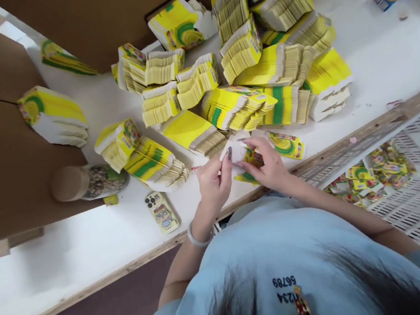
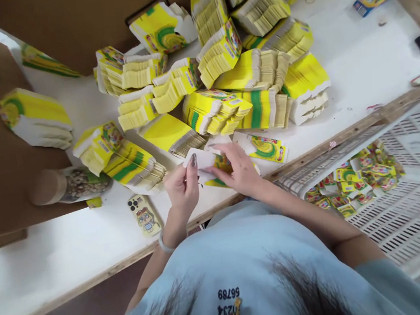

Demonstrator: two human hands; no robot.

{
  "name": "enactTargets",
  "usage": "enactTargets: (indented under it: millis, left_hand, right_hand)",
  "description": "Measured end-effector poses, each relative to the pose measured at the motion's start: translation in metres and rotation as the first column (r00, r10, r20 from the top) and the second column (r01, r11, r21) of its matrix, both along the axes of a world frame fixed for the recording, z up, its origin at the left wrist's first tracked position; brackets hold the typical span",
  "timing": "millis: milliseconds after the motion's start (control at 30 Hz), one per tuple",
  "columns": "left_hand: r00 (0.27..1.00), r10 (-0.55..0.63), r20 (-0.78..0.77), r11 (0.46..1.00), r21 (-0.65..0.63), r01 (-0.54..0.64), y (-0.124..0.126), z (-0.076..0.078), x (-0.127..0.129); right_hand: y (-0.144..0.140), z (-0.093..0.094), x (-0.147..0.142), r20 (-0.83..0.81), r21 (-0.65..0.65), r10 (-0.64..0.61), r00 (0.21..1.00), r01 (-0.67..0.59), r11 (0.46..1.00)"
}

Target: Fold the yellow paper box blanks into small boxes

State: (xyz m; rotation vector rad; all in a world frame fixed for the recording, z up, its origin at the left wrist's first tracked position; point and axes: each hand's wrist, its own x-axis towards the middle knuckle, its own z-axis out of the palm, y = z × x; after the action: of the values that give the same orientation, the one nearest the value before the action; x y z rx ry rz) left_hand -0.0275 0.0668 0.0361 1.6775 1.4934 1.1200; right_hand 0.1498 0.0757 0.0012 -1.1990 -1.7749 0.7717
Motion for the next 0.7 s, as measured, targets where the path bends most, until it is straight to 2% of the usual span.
enactTargets:
  millis: [67, 100, 167, 233, 267, 367, 467, 567, 633, 700]
  left_hand:
    - [0.986, 0.008, 0.168, 0.999, -0.040, -0.001, -0.007, -0.001, 0.005]
    - [0.968, -0.026, 0.249, 0.998, -0.046, 0.039, -0.009, -0.004, 0.009]
    - [0.912, -0.181, 0.369, 0.978, -0.031, 0.206, -0.013, -0.016, 0.017]
    - [0.831, -0.346, 0.436, 0.917, -0.030, 0.398, -0.018, -0.030, 0.027]
    - [0.799, -0.384, 0.462, 0.891, -0.043, 0.452, -0.020, -0.037, 0.031]
    - [0.787, -0.333, 0.519, 0.876, -0.140, 0.462, -0.027, -0.048, 0.037]
    - [0.832, -0.276, 0.482, 0.874, -0.233, 0.425, -0.032, -0.051, 0.032]
    - [0.868, -0.228, 0.441, 0.872, -0.304, 0.384, -0.041, -0.052, 0.027]
    - [0.849, -0.175, 0.499, 0.867, -0.330, 0.373, -0.050, -0.054, 0.029]
    - [0.792, -0.117, 0.599, 0.859, -0.339, 0.383, -0.060, -0.055, 0.034]
  right_hand:
    - [-0.005, -0.001, -0.005, -0.061, -0.066, -0.045, 0.997, 0.041, 0.997]
    - [-0.008, 0.000, -0.004, -0.078, -0.089, -0.091, 0.993, 0.084, 0.993]
    - [-0.013, 0.003, -0.001, -0.103, -0.100, -0.164, 0.981, 0.153, 0.983]
    - [-0.016, 0.007, 0.001, -0.118, -0.082, -0.180, 0.976, 0.171, 0.982]
    - [-0.017, 0.009, 0.002, -0.119, -0.071, -0.174, 0.978, 0.166, 0.984]
    - [-0.017, 0.014, 0.004, -0.094, -0.101, -0.175, 0.980, 0.165, 0.981]
    - [-0.020, 0.014, 0.006, -0.102, -0.224, -0.216, 0.971, 0.189, 0.956]
    - [-0.028, 0.008, 0.008, -0.194, -0.390, -0.273, 0.942, 0.181, 0.903]
    - [-0.037, 0.001, 0.007, -0.270, -0.472, -0.331, 0.904, 0.176, 0.864]
    - [-0.046, -0.008, 0.007, -0.314, -0.492, -0.369, 0.875, 0.183, 0.851]
